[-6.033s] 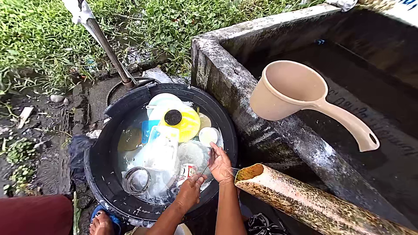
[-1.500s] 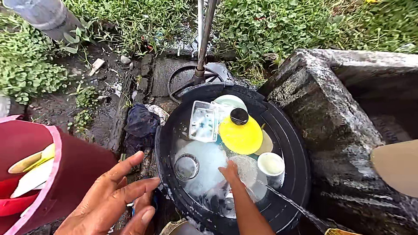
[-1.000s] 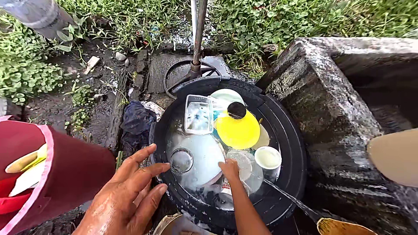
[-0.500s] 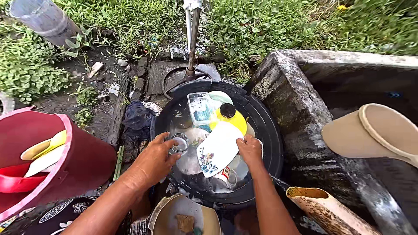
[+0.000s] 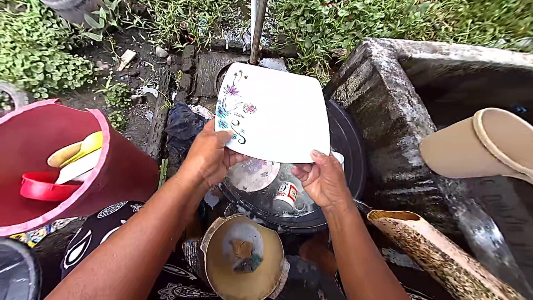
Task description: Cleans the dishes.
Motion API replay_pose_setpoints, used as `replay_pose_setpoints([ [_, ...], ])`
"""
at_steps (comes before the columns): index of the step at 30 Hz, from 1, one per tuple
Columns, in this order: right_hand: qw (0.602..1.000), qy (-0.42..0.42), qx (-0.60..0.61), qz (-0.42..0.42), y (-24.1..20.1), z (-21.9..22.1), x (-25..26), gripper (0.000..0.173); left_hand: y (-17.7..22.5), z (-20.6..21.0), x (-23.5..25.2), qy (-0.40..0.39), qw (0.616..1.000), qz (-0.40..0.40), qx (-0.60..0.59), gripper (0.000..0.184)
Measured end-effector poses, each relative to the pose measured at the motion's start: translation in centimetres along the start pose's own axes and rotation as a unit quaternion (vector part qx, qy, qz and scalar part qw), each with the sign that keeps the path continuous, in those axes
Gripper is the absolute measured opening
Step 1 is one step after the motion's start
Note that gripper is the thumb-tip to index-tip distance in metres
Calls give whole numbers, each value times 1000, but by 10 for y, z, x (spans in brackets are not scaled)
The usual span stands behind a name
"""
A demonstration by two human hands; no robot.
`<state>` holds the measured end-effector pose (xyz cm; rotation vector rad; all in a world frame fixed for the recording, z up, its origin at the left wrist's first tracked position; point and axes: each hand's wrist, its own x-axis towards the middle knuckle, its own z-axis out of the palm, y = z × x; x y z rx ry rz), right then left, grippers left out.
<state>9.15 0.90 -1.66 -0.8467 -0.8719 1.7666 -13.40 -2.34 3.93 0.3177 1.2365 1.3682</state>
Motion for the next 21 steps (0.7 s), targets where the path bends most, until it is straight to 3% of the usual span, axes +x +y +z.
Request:
replay_pose_setpoints([
  [2,981,-156,-29,112,22,-2,-10,32,9,-4,1,56,997,41,-29,32],
  [3,953,-224,-85,184,36,1,-15,32,12,-6,0,71,995,54,-36,31],
  [4,914,-280,-150,251,52,7,-20,27,15,-7,-2,83,994,61,-44,29],
  [6,791,-388,-313,354,91,18,-26,26,20,-7,-6,98,991,65,-65,26],
  [8,662,-465,-469,354,146,13,-34,29,24,-8,-10,101,989,67,-80,25],
  [10,562,-500,-581,311,200,-9,-47,43,26,-9,-12,99,989,73,-80,25],
  [12,501,-507,-640,288,240,-38,-60,55,25,-11,-11,94,990,78,-74,26],
  [16,552,-462,-655,228,282,-93,-89,49,27,-7,-10,103,989,77,-74,25],
  [19,557,-435,-661,251,273,-97,-91,48,26,-5,-8,95,989,76,-81,27],
  [21,588,-384,-652,287,259,-85,-83,49,25,-3,-8,90,990,76,-80,28],
])
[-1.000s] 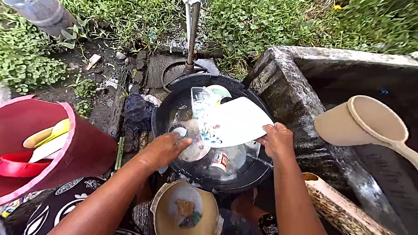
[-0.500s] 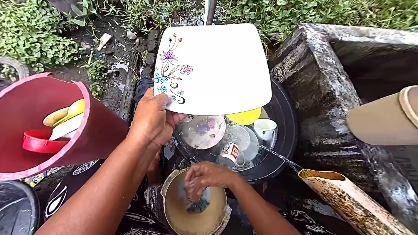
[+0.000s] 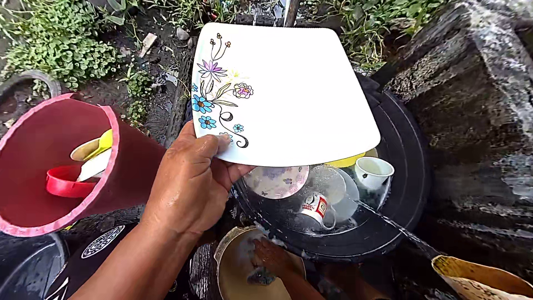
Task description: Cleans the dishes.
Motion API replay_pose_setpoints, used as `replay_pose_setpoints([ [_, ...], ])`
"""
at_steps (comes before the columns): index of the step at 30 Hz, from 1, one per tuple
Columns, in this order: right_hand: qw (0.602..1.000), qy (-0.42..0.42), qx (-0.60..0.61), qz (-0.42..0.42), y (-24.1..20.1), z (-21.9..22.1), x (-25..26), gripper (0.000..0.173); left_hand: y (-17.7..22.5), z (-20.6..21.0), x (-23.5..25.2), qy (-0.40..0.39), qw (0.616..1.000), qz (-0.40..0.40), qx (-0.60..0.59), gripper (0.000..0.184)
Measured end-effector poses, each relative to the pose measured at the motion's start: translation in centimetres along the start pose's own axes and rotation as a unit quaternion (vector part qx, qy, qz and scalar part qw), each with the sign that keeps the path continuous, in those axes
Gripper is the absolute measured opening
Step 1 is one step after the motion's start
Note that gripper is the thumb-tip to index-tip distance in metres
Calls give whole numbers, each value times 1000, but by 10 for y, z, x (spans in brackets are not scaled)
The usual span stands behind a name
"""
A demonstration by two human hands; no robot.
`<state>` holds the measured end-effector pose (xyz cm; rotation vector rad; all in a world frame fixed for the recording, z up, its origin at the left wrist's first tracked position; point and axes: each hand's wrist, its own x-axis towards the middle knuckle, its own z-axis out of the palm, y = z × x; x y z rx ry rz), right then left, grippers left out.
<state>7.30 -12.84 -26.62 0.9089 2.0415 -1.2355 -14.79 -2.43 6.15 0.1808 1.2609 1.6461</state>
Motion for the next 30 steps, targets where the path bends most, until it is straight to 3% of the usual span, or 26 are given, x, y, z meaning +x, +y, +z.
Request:
replay_pose_setpoints([
  [2,999,28,-15,-24,-5,4,0,48,-2,0,0,-8,1000,-3,6,26],
  [4,985,54,-71,-146,7,34,5,46,-4,0,2,-12,1000,-5,11,25],
  [6,979,-14,-69,-190,17,54,8,46,-5,-1,3,-17,1000,-8,14,25],
  [10,989,4,-87,-123,25,53,17,43,-6,-1,3,-26,1000,-2,16,26],
  [12,993,-48,-89,-55,14,38,18,42,-6,-1,2,-30,999,0,19,27],
  [15,998,-42,-46,15,0,31,14,39,-6,0,2,-29,999,-2,17,30],
  [22,996,13,48,73,-4,7,4,42,-10,7,9,8,1000,-4,30,33],
  [26,992,-65,30,100,-28,-8,-5,41,-15,9,12,23,998,-12,54,37],
  [30,992,-117,-28,50,-58,-28,-26,38,-20,8,15,33,998,-25,54,31],
])
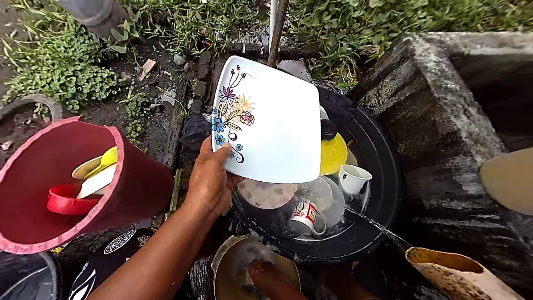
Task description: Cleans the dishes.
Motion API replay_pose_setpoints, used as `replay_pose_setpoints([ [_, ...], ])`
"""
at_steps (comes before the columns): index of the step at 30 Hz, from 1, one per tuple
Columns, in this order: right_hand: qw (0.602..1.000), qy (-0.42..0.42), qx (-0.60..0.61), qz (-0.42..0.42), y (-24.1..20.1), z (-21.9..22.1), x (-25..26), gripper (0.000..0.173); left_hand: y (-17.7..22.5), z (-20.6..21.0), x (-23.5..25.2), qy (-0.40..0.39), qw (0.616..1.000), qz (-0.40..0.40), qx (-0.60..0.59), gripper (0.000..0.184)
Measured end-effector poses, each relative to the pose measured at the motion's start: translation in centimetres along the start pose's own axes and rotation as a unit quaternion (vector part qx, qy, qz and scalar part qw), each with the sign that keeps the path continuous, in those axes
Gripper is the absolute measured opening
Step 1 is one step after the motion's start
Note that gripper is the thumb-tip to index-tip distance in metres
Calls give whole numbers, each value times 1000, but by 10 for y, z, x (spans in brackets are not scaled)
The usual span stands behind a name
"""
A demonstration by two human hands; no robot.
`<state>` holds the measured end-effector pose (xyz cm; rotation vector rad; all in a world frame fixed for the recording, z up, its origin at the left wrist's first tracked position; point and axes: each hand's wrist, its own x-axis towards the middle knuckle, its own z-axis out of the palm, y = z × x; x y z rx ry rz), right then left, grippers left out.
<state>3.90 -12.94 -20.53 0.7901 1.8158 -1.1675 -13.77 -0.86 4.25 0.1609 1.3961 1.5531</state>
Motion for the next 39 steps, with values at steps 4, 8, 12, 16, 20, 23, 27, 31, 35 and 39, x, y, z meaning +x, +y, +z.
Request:
replay_pose_setpoints([
  [4,996,-12,-11,-87,-38,-38,-55,39,-6,-5,3,1,1000,-2,-3,40],
  [8,968,7,66,-241,-53,-96,-146,37,-13,-8,-1,-30,999,-6,22,45],
  [12,889,223,204,-343,-31,-145,-213,35,-29,-9,-5,-35,998,15,54,43],
  [16,800,500,245,-224,-29,-159,-190,78,-42,-8,-15,-48,994,32,89,44],
  [20,686,669,134,-252,-64,-150,-124,52,-57,-3,-24,-92,987,39,125,49],
  [23,594,771,-22,-229,-51,-182,-95,45,-66,-14,-23,-126,972,75,183,45],
  [27,690,723,-7,-37,11,-228,-118,51,-69,-23,-25,-101,962,124,223,36],
  [31,672,739,30,30,39,-196,-116,49,-60,-25,-18,-54,958,187,209,35],
  [35,661,745,43,-74,-13,-133,-91,50,-62,-21,-12,-44,961,199,189,35],
  [39,598,766,-66,-227,-43,-142,-84,45,-67,-18,-16,-78,963,176,189,33],
])
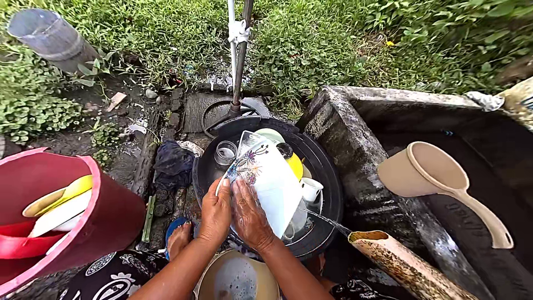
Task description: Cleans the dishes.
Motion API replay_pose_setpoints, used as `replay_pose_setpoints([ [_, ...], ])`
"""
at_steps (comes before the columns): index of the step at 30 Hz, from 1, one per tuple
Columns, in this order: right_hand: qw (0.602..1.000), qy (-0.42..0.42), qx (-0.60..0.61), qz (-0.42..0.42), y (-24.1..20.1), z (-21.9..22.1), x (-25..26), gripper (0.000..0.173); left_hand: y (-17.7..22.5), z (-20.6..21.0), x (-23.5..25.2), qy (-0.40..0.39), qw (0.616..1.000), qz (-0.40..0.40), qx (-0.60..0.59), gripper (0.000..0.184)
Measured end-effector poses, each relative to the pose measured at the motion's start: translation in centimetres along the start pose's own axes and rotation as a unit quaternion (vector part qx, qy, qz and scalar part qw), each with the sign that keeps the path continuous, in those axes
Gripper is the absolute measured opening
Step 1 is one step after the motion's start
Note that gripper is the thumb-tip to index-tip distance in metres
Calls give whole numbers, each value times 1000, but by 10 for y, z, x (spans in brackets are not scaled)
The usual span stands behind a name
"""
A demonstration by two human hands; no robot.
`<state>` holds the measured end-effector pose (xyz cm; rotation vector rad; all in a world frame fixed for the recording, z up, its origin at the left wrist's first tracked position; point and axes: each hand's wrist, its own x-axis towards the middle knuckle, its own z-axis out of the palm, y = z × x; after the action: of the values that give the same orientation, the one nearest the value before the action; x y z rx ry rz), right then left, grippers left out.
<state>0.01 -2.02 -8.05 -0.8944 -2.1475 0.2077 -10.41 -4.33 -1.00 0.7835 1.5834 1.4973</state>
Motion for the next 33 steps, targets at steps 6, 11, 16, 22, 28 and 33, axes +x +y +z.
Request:
replay_pose_setpoints([
  [6,976,-4,-92,197,66,-29,34,52,6,0,-4,23,999,-9,-24,35],
  [11,991,-24,-27,130,-6,-15,26,54,7,5,-2,22,999,-1,-49,34],
  [16,997,-71,-35,18,0,-24,-16,51,13,-7,8,71,993,2,-95,33],
  [22,972,-24,-197,127,96,-71,15,62,16,-4,-3,-6,998,-24,-59,29],
  [28,986,28,-163,34,58,-43,72,66,8,7,-9,-86,995,-17,-39,28],
  [33,990,-50,-131,22,60,-33,72,56,7,0,-7,-54,998,-31,-20,30],
])
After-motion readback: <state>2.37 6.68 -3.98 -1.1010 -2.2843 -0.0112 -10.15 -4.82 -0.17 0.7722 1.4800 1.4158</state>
